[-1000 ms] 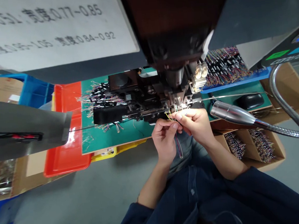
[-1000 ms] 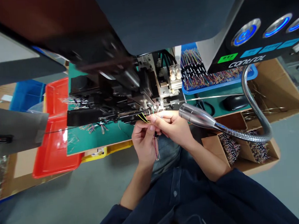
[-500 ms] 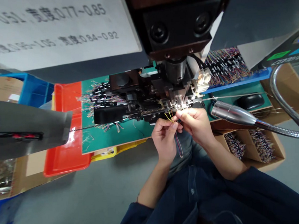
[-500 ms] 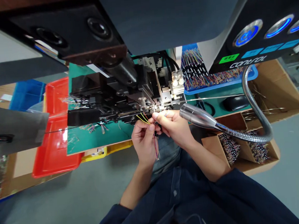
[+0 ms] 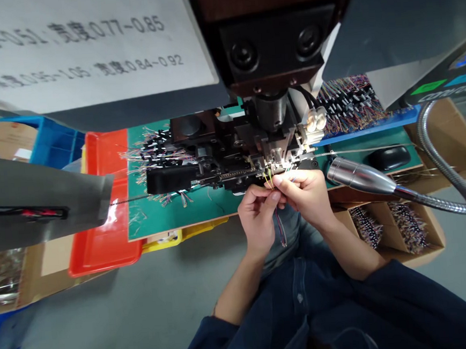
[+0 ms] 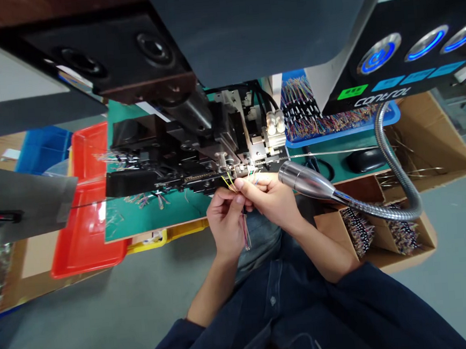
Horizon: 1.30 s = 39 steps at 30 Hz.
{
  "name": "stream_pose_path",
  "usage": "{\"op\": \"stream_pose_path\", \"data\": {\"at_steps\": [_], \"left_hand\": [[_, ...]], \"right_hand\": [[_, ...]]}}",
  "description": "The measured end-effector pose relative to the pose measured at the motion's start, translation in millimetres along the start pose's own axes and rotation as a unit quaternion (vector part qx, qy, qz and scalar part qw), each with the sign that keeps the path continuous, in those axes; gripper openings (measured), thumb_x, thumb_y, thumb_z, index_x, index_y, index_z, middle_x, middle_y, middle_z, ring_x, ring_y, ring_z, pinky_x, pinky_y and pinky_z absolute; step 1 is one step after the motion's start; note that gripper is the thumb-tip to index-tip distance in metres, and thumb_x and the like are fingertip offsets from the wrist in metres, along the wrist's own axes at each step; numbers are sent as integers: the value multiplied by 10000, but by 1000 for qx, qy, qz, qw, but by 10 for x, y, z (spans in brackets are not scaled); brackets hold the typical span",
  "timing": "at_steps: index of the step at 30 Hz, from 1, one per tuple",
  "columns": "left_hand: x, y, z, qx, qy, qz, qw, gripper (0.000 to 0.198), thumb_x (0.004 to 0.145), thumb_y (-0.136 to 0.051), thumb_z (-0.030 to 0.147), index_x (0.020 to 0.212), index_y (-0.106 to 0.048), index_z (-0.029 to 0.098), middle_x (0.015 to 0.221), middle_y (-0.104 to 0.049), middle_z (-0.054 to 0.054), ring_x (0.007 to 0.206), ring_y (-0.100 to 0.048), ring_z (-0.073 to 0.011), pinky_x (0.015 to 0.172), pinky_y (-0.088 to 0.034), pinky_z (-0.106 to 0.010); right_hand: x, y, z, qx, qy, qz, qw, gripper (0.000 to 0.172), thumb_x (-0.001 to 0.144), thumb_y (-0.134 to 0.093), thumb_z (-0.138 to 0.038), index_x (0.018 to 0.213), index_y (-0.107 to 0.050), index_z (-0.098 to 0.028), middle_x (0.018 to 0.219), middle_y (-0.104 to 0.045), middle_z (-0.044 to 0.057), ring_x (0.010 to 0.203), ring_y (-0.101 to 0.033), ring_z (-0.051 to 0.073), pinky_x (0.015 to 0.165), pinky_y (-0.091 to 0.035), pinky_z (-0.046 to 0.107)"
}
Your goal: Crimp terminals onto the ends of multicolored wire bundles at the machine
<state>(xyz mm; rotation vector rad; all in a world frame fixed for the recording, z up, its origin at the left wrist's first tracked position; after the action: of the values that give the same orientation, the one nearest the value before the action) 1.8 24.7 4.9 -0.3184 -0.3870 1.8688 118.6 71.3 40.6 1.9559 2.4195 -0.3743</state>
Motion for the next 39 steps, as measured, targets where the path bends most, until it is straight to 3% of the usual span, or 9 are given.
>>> {"op": "stream_pose_path", "data": {"at_steps": [9, 17, 24, 28, 33, 39], "left_hand": [[7, -18, -18, -18, 1, 16, 1000, 353, 938, -917, 417, 843, -648, 209, 769, -762, 10, 656, -731, -125, 634, -614, -247], [19, -16, -4, -17, -2, 25, 1000, 378, 916, -935, 435, 842, -640, 209, 761, -748, 18, 639, -724, -115, 623, -610, -240], [16, -25, 9, -23, -3, 28, 999, 352, 915, -938, 416, 847, -660, 210, 774, -759, 16, 650, -730, -111, 626, -617, -233], [15, -18, 8, -14, -4, 31, 999, 350, 920, -931, 421, 845, -663, 210, 774, -761, 14, 645, -728, -114, 624, -618, -237], [10, 3, -12, -15, -5, 25, 1000, 319, 935, -921, 392, 864, -670, 208, 774, -758, 17, 672, -747, -126, 641, -626, -244], [5, 16, -15, -24, -12, 15, 1000, 297, 943, -918, 363, 868, -685, 197, 751, -742, 23, 642, -701, -104, 643, -593, -222]], "right_hand": [[27, 3, 117, 54, -30, 5, 998, 356, 977, -817, -553, 902, -891, -213, 565, -648, -7, 442, -524, 108, 400, -323, 237], [28, 16, 157, 54, -38, 2, 998, 389, 966, -821, -598, 899, -878, -219, 562, -631, -10, 452, -482, 116, 437, -400, 275], [26, 0, 122, 58, -29, 18, 998, 342, 964, -836, -540, 871, -879, -214, 537, -624, -13, 425, -480, 103, 403, -310, 248], [28, -5, 118, 56, -30, 21, 998, 344, 963, -839, -539, 870, -882, -211, 526, -628, -13, 419, -481, 102, 402, -322, 243], [23, 3, 90, 40, -9, 16, 999, 332, 983, -830, -529, 898, -894, -215, 541, -646, -16, 414, -485, 97, 395, -337, 239], [-24, -17, -33, 1, 37, 25, 999, 229, 938, -861, -394, 813, -858, -202, 530, -638, -34, 407, -476, 84, 391, -375, 219]]}}
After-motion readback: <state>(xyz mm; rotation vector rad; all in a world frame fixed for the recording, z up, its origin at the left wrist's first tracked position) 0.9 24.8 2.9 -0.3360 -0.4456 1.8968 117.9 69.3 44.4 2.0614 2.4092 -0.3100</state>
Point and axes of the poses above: each hand's wrist, its own x-axis towards the middle knuckle, its own y-axis out of the back of the hand, z = x × y, the point moved 2 cm from there along x, towards the middle knuckle
